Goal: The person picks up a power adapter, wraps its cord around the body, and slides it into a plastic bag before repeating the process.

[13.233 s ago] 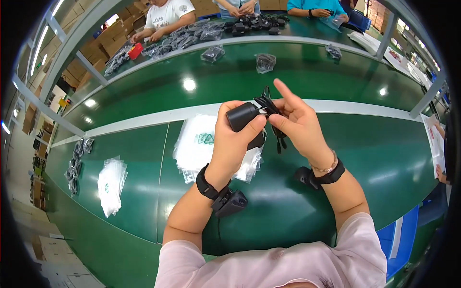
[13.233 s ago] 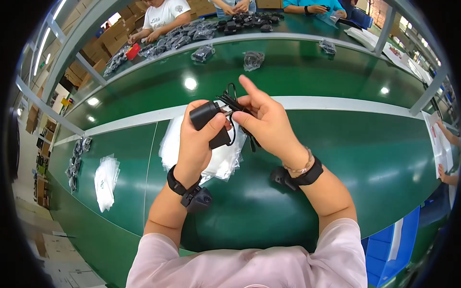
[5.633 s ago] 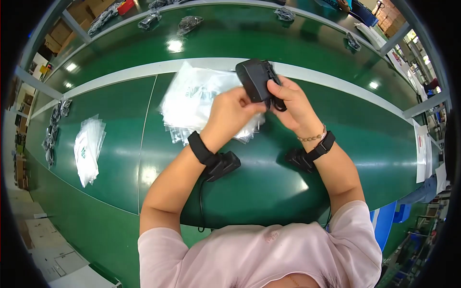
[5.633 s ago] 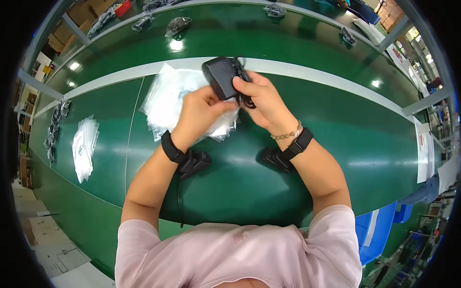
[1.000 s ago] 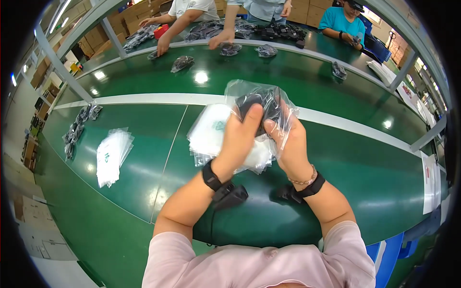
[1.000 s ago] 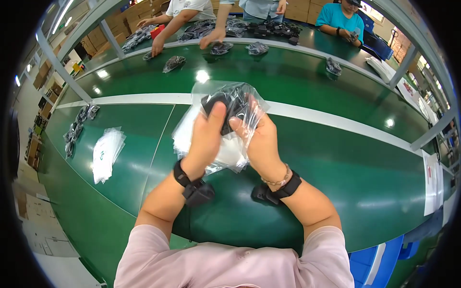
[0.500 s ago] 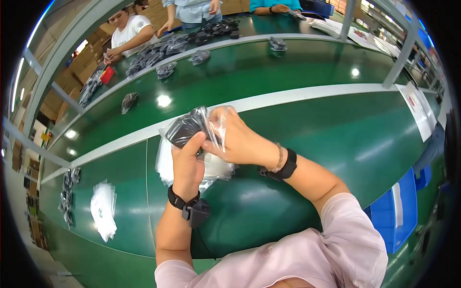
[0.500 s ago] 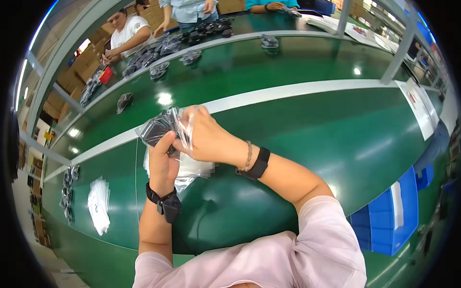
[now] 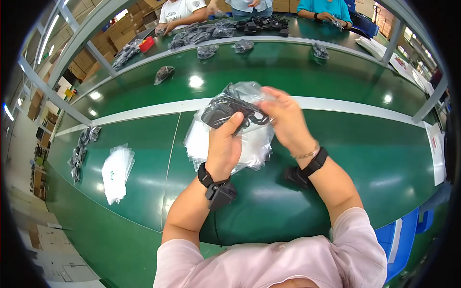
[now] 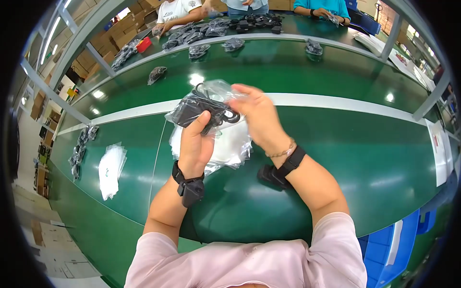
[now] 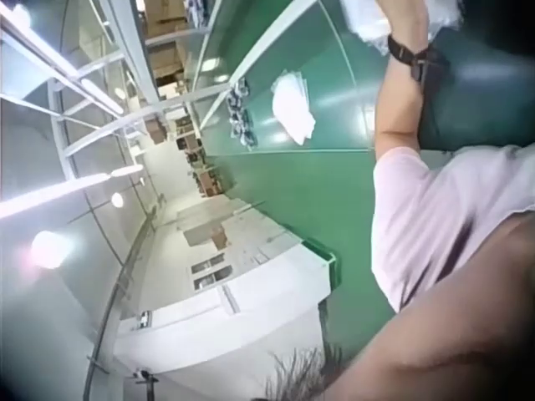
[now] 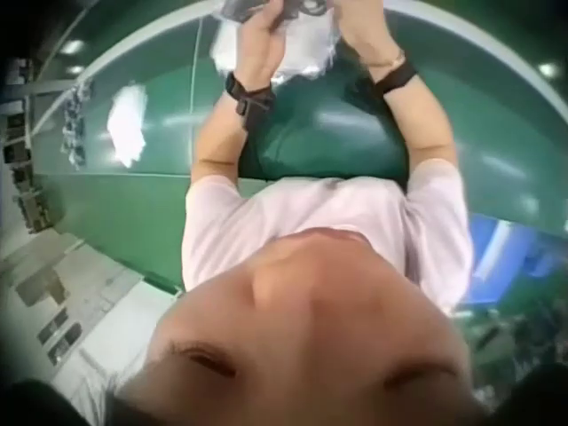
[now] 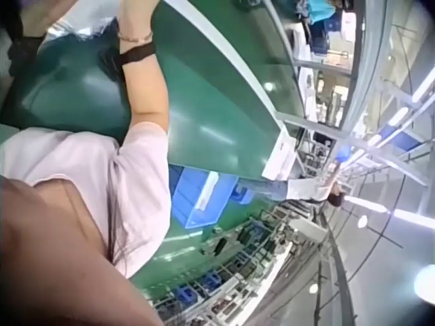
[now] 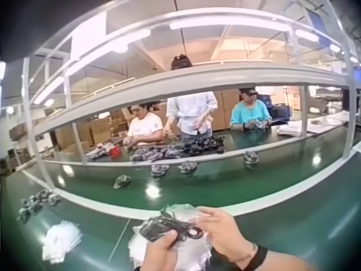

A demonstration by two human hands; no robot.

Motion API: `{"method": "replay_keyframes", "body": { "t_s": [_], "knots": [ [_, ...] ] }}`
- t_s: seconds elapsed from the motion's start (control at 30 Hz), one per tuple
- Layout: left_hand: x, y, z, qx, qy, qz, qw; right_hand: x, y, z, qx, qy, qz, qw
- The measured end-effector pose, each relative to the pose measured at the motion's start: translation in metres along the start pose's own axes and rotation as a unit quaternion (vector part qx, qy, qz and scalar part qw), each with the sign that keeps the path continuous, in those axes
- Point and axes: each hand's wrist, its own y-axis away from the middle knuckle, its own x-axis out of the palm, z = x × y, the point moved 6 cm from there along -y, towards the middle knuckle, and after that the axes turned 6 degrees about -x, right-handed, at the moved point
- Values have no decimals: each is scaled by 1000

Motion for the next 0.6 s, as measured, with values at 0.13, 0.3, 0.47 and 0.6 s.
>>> {"method": "replay_keyframes", "body": {
  "t_s": [0.13,0.3,0.47,0.6],
  "knots": [
    [1,-2,6,-79,95,37,992,-19,-6,31,-62,4,-43,997],
    [6,-2,2,-43,100,80,991,-6,3,28,-84,-164,-10,983],
    [9,0,18,-33,36,56,997,21,11,2,7,-124,34,992],
    [15,-1,24,-58,-41,95,993,11,16,13,-11,-27,-15,999]
  ]
}}
